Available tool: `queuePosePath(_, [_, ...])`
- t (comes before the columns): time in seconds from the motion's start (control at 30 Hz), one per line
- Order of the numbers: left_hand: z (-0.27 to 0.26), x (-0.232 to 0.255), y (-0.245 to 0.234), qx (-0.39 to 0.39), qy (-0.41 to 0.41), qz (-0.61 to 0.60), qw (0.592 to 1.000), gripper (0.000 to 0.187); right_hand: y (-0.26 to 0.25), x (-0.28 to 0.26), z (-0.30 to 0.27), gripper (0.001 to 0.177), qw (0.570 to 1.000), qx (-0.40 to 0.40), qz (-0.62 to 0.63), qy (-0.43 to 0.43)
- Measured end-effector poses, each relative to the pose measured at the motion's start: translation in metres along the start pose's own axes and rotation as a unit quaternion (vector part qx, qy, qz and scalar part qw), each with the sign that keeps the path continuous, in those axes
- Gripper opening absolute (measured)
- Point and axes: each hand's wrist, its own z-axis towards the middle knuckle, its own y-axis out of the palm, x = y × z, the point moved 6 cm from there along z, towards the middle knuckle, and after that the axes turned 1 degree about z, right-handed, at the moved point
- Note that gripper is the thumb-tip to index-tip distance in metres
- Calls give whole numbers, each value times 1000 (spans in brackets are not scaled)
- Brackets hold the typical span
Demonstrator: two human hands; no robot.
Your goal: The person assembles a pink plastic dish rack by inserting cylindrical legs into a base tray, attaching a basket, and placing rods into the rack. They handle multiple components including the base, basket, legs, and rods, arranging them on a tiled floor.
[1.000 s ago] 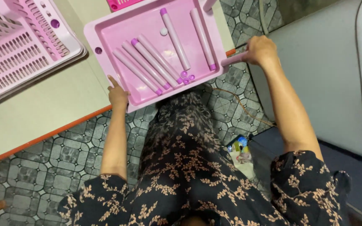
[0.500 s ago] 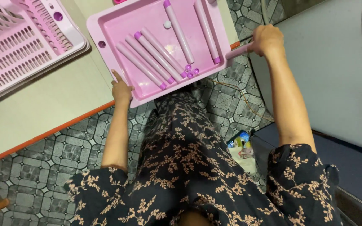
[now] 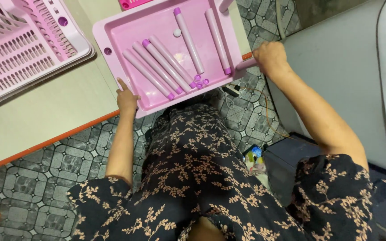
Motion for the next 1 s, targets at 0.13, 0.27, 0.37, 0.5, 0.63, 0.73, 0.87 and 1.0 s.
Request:
queuePosePath(0.13, [3,2,4,1,-24,10,1000,127,0,-4,-9,13,998,38,-34,-44])
queuePosePath(0.27, [2,7,1,-10,-55,17,998,126,2,-5,-15,18,999,43,14,-21])
queuePosePath(0.37, [-4,4,-1,-13,-70,20,997,125,-1,0,-19,13,993,81,81,24])
queuePosePath(0.5, [-6,5,2,-9,-87,18,996,124,9,10,-10,7,996,-10,63,55])
queuePosePath(0.63, [-5,5,0,23,-62,23,998,123,6,-4,11,9,997,-14,55,49])
queuePosePath(0.73, [-11,5,-4,44,-47,31,997,117,-3,-7,14,15,995,5,98,12])
queuePosePath(0.87, [-24,8,-4,76,-52,23,996,103,-14,10,3,26,990,-66,119,22])
queuePosePath(1.0, [-38,-2,-4,144,-40,-4,989,97,-40,0,-10,24,993,-59,101,22])
